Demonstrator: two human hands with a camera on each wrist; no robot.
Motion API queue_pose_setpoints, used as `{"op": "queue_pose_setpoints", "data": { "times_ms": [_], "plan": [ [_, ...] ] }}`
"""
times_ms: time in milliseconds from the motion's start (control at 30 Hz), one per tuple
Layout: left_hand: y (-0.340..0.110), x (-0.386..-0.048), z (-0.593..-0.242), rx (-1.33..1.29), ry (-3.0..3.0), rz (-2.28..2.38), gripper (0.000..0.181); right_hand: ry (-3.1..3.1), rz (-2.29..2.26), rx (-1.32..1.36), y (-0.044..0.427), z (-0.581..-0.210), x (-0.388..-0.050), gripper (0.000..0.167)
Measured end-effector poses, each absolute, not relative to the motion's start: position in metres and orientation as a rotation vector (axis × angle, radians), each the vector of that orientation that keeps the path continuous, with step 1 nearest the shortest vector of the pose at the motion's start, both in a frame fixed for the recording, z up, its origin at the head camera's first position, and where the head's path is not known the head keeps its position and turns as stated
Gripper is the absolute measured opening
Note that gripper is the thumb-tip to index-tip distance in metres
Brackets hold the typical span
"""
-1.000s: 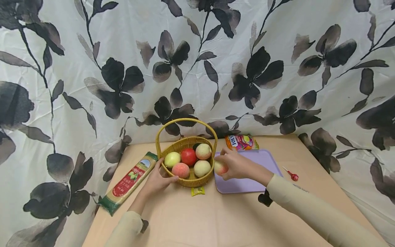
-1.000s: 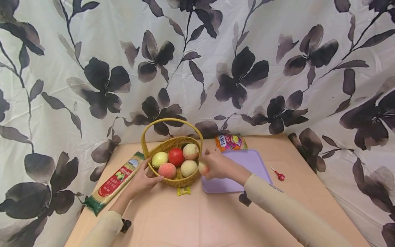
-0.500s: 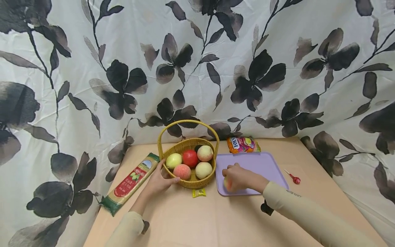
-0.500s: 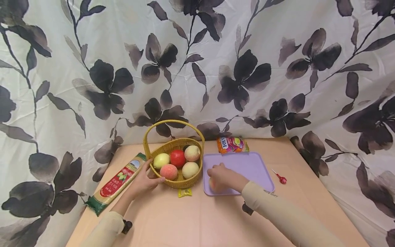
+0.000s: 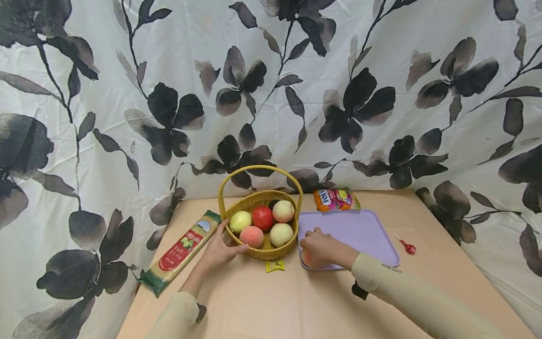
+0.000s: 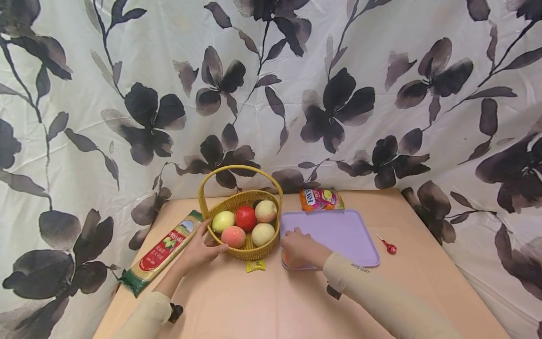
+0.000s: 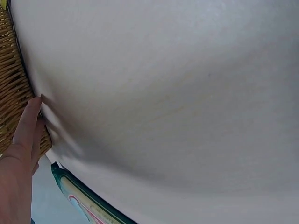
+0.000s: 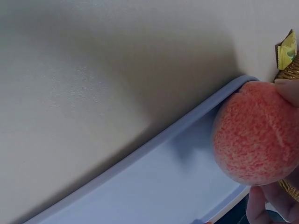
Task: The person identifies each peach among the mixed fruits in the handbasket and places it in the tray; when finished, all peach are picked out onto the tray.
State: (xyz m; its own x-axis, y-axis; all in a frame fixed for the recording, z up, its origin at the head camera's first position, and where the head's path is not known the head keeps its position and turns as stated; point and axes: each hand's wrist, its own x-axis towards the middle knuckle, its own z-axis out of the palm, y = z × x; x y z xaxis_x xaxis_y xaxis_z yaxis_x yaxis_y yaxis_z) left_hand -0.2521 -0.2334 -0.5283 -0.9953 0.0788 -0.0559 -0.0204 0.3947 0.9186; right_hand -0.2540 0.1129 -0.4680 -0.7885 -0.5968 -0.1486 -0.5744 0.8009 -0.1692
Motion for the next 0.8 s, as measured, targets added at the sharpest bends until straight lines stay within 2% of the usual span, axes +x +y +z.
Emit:
{"op": "queue_pose_setpoints", "data": {
  "times_ms": [367, 800],
  "plan": [
    [-0.233, -0.251, -0.527, 0.053, 2.523, 1.715, 0.121, 2.885, -0.165, -0.983, 0.112, -0.475, -0.252, 0.014],
    [-0.233, -0.249, -0.527, 0.085, 2.572, 1.669, 0.121, 2.901, -0.125, -0.982, 0.116, -0.469, -0.249, 0.029]
  ]
}}
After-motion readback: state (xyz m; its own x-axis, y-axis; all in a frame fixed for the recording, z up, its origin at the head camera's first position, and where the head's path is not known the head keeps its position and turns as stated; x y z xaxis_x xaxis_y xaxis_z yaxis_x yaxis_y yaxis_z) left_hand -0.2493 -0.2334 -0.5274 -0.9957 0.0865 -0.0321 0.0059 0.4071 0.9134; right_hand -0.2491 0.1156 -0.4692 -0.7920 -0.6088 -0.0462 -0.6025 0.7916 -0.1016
